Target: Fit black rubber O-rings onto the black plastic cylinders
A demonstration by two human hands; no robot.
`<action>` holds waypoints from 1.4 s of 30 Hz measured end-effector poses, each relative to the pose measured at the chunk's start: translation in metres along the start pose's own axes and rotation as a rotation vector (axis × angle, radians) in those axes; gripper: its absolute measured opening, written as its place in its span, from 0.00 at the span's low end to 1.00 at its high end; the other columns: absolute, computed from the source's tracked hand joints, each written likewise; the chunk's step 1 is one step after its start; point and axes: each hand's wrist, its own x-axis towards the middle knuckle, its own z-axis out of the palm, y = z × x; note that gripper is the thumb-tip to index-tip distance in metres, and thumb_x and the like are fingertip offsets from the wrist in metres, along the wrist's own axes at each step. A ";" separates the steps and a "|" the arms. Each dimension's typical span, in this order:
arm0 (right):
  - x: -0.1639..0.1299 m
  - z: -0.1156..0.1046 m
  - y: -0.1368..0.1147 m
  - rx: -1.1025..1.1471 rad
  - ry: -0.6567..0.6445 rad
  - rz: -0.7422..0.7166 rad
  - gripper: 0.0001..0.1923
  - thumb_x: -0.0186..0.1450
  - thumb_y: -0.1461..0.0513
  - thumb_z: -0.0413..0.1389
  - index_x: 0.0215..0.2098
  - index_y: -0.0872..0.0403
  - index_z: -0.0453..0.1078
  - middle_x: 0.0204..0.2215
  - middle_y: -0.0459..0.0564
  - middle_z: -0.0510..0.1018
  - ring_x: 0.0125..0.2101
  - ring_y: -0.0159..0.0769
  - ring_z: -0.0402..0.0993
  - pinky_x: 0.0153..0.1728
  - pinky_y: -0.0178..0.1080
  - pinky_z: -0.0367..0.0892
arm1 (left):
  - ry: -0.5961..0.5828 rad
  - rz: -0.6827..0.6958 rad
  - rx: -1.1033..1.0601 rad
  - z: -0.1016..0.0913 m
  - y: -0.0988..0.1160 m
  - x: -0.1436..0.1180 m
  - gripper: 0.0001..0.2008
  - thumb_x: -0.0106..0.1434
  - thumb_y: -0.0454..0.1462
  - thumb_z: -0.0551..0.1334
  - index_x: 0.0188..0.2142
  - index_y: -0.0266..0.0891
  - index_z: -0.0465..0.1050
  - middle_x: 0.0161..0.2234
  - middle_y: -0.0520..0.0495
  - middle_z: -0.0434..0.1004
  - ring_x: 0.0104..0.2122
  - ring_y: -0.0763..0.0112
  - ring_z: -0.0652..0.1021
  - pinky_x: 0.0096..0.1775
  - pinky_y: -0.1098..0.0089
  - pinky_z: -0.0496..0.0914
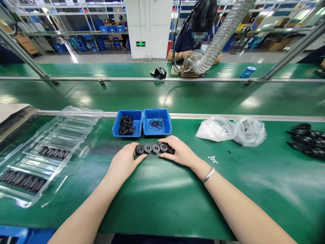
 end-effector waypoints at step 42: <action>-0.017 -0.019 -0.007 -0.013 0.236 -0.002 0.20 0.66 0.60 0.57 0.56 0.50 0.64 0.48 0.55 0.74 0.48 0.44 0.71 0.51 0.51 0.68 | -0.168 -0.158 -1.252 -0.043 0.000 -0.008 0.30 0.66 0.59 0.49 0.51 0.37 0.65 0.29 0.49 0.67 0.23 0.72 0.70 0.12 0.78 0.64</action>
